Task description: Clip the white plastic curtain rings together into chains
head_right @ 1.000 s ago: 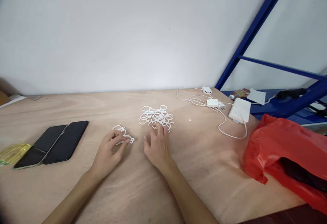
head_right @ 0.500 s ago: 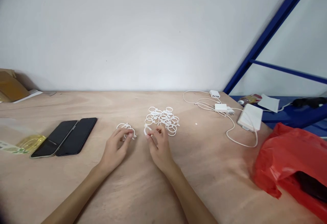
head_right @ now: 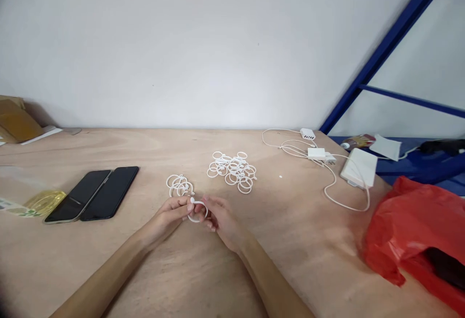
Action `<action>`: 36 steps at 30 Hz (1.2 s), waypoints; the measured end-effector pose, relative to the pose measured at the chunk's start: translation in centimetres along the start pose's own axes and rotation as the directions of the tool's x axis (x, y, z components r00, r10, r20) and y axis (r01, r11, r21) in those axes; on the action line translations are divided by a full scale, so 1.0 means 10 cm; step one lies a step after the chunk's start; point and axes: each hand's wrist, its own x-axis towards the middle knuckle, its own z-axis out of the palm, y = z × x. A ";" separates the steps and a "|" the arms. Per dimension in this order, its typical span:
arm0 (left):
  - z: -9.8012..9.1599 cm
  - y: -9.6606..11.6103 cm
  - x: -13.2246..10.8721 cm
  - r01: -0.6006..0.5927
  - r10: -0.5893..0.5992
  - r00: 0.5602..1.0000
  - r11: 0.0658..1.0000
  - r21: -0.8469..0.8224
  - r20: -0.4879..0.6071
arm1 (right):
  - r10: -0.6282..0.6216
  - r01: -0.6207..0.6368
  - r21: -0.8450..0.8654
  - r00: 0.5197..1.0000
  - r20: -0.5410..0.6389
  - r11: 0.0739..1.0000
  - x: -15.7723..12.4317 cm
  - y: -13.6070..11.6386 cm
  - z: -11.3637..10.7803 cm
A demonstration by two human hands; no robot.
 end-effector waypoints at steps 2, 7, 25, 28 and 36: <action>0.02 0.01 -0.01 0.036 -0.036 0.999 0.995 -0.092 -0.001 | 0.038 -0.038 0.033 0.999 0.026 0.999 -0.01 -0.01 0.00; 0.06 -0.01 -0.02 0.076 -0.073 0.997 0.949 -0.307 0.023 | 0.068 -0.092 0.270 0.993 0.094 0.958 0.01 0.06 0.05; -0.12 -0.06 0.00 -0.172 0.456 0.879 0.578 0.798 -0.141 | -0.656 0.113 -0.892 0.718 -0.232 0.438 0.08 0.02 -0.27; -0.19 -0.11 -0.01 -0.104 0.536 0.842 0.279 0.955 -0.065 | -0.692 -0.142 -0.985 0.701 -0.173 0.102 0.09 0.04 -0.38; -0.20 -0.15 0.00 -0.029 0.539 0.840 0.154 0.988 -0.059 | -0.606 -0.164 -0.986 0.785 -0.126 -0.008 0.10 0.09 -0.38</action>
